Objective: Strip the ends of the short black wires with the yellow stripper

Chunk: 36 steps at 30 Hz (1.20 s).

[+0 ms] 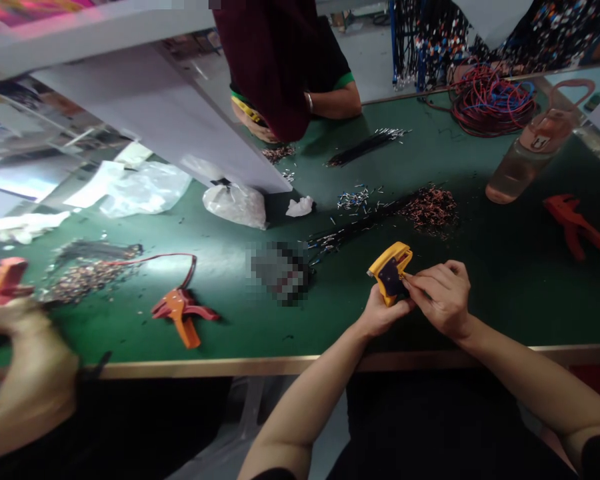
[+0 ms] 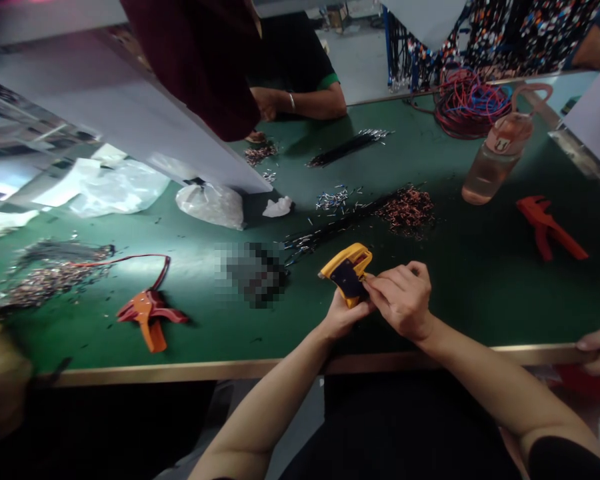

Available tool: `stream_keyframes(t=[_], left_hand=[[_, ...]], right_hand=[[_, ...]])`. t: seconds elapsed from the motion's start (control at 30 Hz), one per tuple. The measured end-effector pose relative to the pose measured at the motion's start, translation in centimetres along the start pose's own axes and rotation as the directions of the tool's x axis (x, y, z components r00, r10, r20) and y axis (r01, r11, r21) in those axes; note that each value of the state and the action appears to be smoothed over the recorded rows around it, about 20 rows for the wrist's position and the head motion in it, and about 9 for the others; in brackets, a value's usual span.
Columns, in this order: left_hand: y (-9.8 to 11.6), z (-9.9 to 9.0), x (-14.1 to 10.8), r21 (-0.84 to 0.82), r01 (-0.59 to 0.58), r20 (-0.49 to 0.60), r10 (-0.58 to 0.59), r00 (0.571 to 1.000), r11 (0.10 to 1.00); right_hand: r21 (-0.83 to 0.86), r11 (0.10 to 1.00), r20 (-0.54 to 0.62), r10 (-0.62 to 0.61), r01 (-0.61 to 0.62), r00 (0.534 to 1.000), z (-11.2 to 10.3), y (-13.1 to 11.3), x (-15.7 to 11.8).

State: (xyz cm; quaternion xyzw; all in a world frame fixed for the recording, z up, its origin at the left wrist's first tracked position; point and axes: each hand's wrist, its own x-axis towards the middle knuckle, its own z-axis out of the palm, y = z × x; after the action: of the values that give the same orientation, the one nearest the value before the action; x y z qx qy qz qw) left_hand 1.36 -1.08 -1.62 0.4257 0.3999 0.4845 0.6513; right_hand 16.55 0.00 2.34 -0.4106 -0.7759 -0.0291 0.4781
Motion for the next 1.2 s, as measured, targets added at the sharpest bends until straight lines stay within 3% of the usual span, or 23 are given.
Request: stream_keyframes(t=[0.33,0.73,0.9,1.03,1.2], left_hand=[[1.1,0.5,0.3,0.102,0.004,-0.083,0.004,0.997,0.995],[0.9,0.5,0.2,0.086,-0.010,-0.178,0.026,0.984,0.996],[1.7,0.2,0.7,-0.096,0.083,-0.099,-0.093,0.991,0.992],[2.1,-0.7,1.4,-0.359,0.024,-0.165,-0.089,0.982,0.933],[2.4,-2.4,2.2,-0.463,-0.064,-0.249,-0.060,0.967,0.884]], right_hand=[[0.012,1.000,0.020,0.007,-0.008,1.000,0.2,0.0,-0.3],[0.087,0.994,0.019,0.058,-0.060,0.998,0.3,-0.4,-0.3],[0.220,0.932,0.040,0.287,-0.289,0.957,0.5,0.9,-0.6],[0.210,0.905,0.080,0.362,-0.371,0.929,1.1,2.2,-1.3],[0.203,0.859,0.232,0.424,-0.470,0.875,2.1,3.7,-2.1]])
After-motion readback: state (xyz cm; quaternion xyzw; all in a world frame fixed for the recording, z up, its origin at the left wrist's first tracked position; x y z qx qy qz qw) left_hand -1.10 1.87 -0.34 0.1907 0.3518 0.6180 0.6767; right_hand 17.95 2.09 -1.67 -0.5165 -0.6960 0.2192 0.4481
